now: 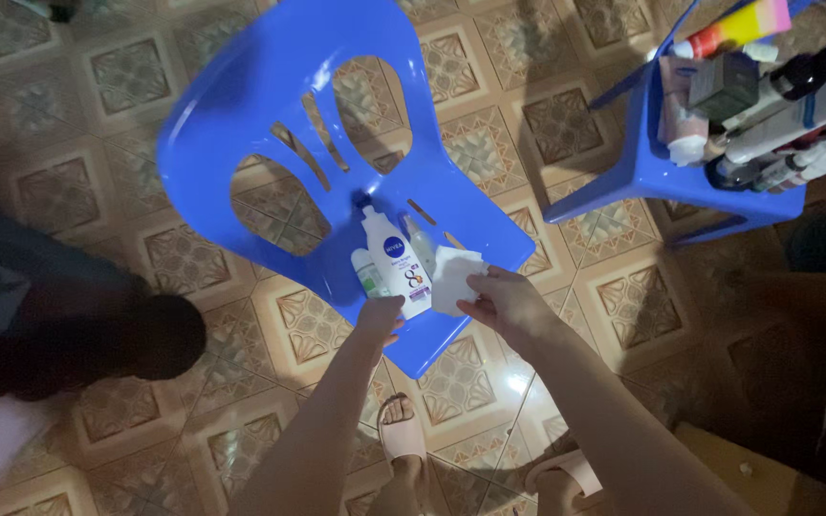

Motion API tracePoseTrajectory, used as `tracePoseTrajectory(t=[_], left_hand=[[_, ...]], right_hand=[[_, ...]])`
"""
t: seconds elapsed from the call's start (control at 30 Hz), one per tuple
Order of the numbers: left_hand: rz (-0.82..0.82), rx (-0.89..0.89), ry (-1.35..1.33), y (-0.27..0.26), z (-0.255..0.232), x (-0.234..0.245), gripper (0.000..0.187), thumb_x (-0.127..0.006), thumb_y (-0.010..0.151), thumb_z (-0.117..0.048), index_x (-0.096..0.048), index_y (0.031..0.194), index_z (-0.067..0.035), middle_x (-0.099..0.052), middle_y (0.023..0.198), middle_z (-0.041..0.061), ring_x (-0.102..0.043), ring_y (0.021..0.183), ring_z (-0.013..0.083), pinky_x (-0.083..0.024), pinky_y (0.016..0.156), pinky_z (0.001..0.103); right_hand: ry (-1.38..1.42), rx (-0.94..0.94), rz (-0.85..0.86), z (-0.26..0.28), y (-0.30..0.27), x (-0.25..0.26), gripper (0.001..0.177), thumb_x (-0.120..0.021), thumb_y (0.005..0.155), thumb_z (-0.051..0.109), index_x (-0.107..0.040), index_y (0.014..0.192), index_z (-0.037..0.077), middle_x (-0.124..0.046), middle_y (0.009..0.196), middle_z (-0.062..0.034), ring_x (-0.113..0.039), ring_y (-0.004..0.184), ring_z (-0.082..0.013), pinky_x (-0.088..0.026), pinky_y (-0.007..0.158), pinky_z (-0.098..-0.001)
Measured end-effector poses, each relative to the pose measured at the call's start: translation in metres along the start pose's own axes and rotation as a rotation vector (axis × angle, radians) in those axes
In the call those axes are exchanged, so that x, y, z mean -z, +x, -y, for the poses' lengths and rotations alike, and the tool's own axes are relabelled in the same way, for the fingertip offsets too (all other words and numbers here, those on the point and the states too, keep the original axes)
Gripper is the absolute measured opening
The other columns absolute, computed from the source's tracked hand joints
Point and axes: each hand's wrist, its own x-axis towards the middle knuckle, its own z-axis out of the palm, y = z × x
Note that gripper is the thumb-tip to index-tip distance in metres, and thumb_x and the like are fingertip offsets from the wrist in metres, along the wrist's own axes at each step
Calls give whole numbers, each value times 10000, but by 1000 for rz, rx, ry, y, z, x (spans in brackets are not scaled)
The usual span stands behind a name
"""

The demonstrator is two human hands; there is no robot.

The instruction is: The person removes small items from plastic bags and places them on a wooden vanity table. They then take various cosmetic bottles and tubes from a blue plastic chair, wipe each with a tissue, and arrange them on the vanity. The person handles lipsticks and other small containers, wiping and placing them in a neat row.

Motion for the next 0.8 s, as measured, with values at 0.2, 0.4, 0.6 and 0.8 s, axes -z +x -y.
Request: tracePoseTrajectory(t=[0.2,0.4,0.6,0.8], left_hand=[[-74,137,-135,61,27,-18,523,-752,845,-361,-620,1303,-144,-643,1245,59,-590,1172,258,-494,941,530],[-12,161,-242,84,33,-32,554,-768,815,-374,-625,1313,-175,-694,1216,17,-616,1149,205,-426,916,500],[30,-37,-174,84,29,-50,479,-813,879,-283,-679,1265,-32,-693,1023,144,-573,847,266,-420,602,382],[211,24,-447,4,-11,-49,461,-730,897,-232,-595,1296,-46,-707,1170,98,-735,973,201,-629,776,333]], right_hand=[[46,1,18,-1,-8,13,386,-582,949,157,-595,1305,9,-680,1133,-96,-683,994,-183,-583,872,-269],[30,-16,-24,5,-15,30,419,-587,948,166,-587,1319,-29,-679,1108,-106,-690,1008,-178,-591,892,-265],[-27,-8,-71,9,-31,48,438,-585,958,184,-593,1341,-29,-651,1087,-134,-667,996,-176,-590,939,-270],[1,23,-139,22,-48,66,419,-583,961,172,-587,1333,-22,-646,1126,-118,-647,1008,-178,-586,947,-284]])
